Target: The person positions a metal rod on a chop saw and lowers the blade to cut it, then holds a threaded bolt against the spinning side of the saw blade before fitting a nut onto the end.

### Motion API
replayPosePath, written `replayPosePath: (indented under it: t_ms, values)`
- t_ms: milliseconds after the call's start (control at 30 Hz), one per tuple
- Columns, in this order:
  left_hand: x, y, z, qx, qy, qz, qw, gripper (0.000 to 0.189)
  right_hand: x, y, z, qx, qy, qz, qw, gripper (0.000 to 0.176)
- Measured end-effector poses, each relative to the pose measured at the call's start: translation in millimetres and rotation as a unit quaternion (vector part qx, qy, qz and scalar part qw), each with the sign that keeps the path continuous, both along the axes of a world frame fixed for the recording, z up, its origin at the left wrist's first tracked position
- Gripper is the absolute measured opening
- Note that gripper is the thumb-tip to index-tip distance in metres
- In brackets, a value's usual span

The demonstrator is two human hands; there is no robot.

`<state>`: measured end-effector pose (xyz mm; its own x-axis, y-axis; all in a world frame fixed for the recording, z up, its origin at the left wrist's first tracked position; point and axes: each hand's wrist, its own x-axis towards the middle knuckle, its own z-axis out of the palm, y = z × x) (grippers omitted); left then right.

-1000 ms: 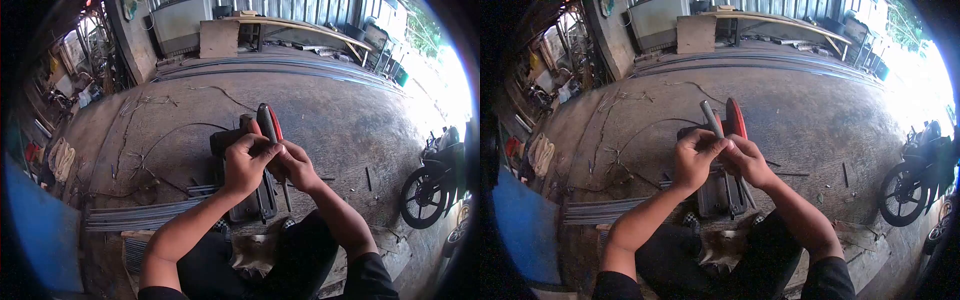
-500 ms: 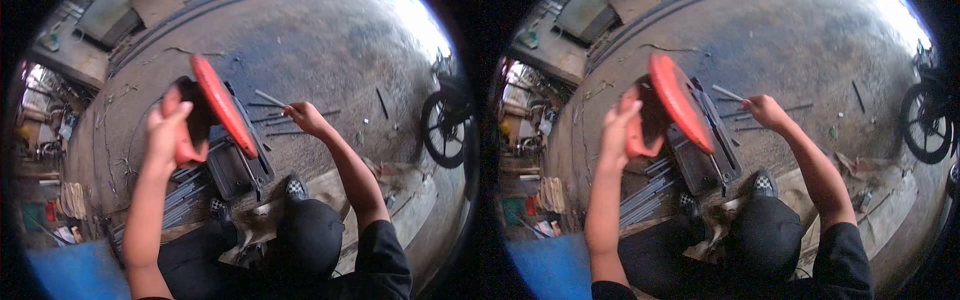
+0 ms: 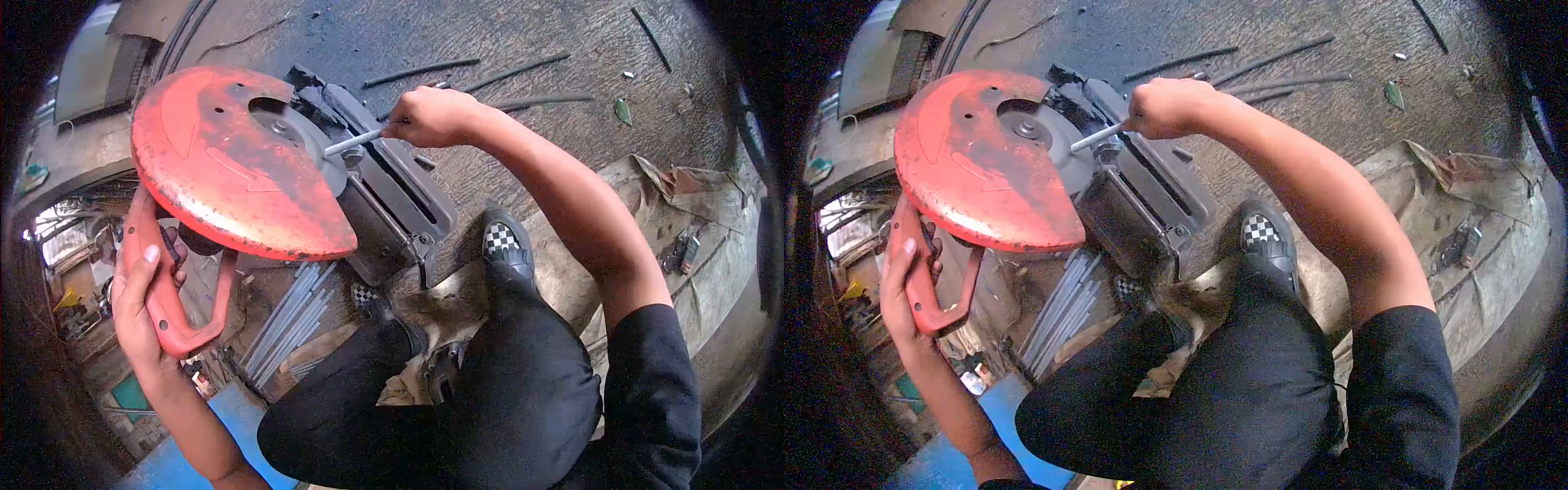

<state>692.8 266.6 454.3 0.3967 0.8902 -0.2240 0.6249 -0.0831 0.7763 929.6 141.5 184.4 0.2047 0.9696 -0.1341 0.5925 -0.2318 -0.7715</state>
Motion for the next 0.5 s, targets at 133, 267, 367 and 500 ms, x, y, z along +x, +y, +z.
replayPosePath:
  t_ms: [133,267,367,500]
  values:
    - [-1,3,1,0.002,0.014,-0.012,1.0,0.05,-1,6,-13,0.025,-0.019,0.027,0.999,0.033]
    - [-2,2,0,0.02,0.038,-0.006,0.999,0.053,-2,4,-17,0.071,-0.079,0.018,0.994,0.032]
    - [-3,4,0,0.022,0.038,0.005,0.999,0.054,-3,4,-21,0.087,-0.114,0.022,0.989,0.029]
    - [-5,7,1,0.017,0.041,-0.02,0.999,0.054,-6,3,-17,0.081,-0.128,0.001,0.988,0.026]
